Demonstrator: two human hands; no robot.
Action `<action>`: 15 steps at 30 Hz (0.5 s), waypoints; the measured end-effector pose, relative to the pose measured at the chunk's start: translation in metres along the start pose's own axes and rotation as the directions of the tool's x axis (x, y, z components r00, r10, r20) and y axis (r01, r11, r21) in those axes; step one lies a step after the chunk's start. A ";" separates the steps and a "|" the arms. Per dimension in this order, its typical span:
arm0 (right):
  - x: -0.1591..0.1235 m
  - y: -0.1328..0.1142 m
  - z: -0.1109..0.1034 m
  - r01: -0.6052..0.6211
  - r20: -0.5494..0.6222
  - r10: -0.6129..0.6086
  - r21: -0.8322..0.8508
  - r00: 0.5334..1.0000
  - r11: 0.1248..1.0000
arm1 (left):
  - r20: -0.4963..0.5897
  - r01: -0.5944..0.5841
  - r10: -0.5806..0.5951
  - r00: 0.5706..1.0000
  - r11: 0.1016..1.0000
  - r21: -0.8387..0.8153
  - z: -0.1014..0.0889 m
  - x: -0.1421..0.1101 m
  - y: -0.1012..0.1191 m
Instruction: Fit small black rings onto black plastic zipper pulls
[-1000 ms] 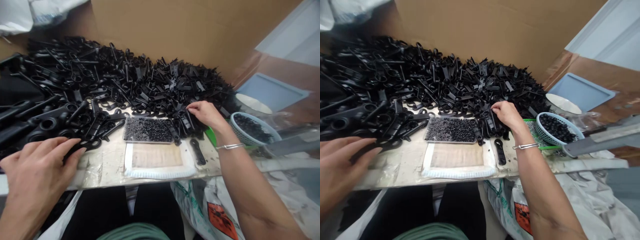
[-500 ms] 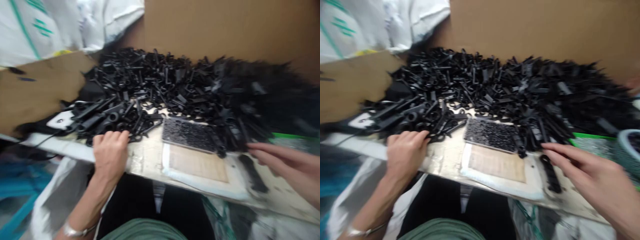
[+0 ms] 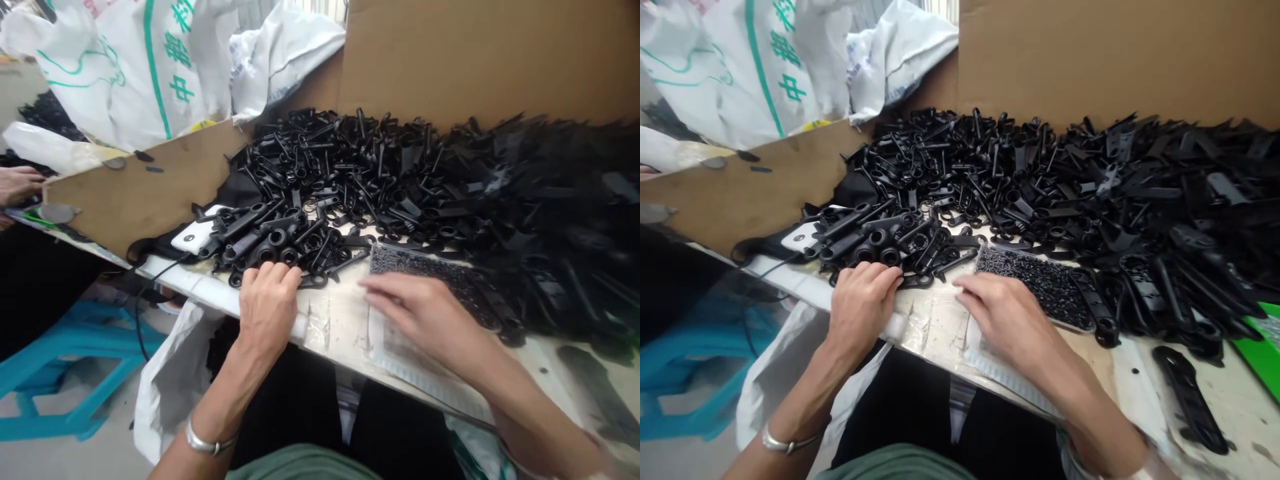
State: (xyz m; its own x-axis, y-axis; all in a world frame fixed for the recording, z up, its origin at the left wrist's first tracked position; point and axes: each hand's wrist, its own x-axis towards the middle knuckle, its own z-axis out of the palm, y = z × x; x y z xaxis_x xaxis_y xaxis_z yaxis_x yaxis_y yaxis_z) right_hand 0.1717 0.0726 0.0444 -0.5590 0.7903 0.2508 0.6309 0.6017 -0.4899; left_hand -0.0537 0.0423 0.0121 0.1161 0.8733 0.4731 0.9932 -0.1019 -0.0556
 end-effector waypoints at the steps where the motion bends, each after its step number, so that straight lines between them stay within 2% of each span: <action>1: 0.016 -0.001 0.006 0.019 0.007 -0.019 -0.063 1.000 0.998 | -0.005 0.001 -0.001 1.000 1.000 -0.006 0.000 0.000 0.000; 5: 0.069 0.009 0.024 0.041 -0.072 -0.073 -0.374 0.995 0.927 | -0.060 -0.011 0.008 0.998 0.998 -0.057 -0.002 -0.002 0.000; 8: 0.092 0.020 0.028 0.115 -0.021 -0.142 -0.469 0.990 0.876 | -0.090 -0.036 0.025 0.996 0.991 -0.126 -0.003 -0.004 0.000; 12: 0.095 0.029 0.020 0.215 0.037 -0.226 -0.489 0.973 0.846 | -0.140 -0.057 0.026 0.990 0.973 -0.225 -0.001 -0.007 -0.003; 15: 0.076 0.026 0.006 0.252 0.052 -0.256 -0.444 0.965 0.860 | -0.229 -0.101 0.030 0.973 0.948 -0.303 -0.002 -0.008 0.000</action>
State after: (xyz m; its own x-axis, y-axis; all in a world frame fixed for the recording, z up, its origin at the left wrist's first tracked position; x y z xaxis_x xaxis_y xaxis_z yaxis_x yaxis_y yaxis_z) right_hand 0.1421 0.1477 0.0459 -0.7290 0.6029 0.3242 0.6406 0.7677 0.0127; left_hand -0.0546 0.0343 0.0095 0.1432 0.7376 0.6599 0.9298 -0.3287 0.1656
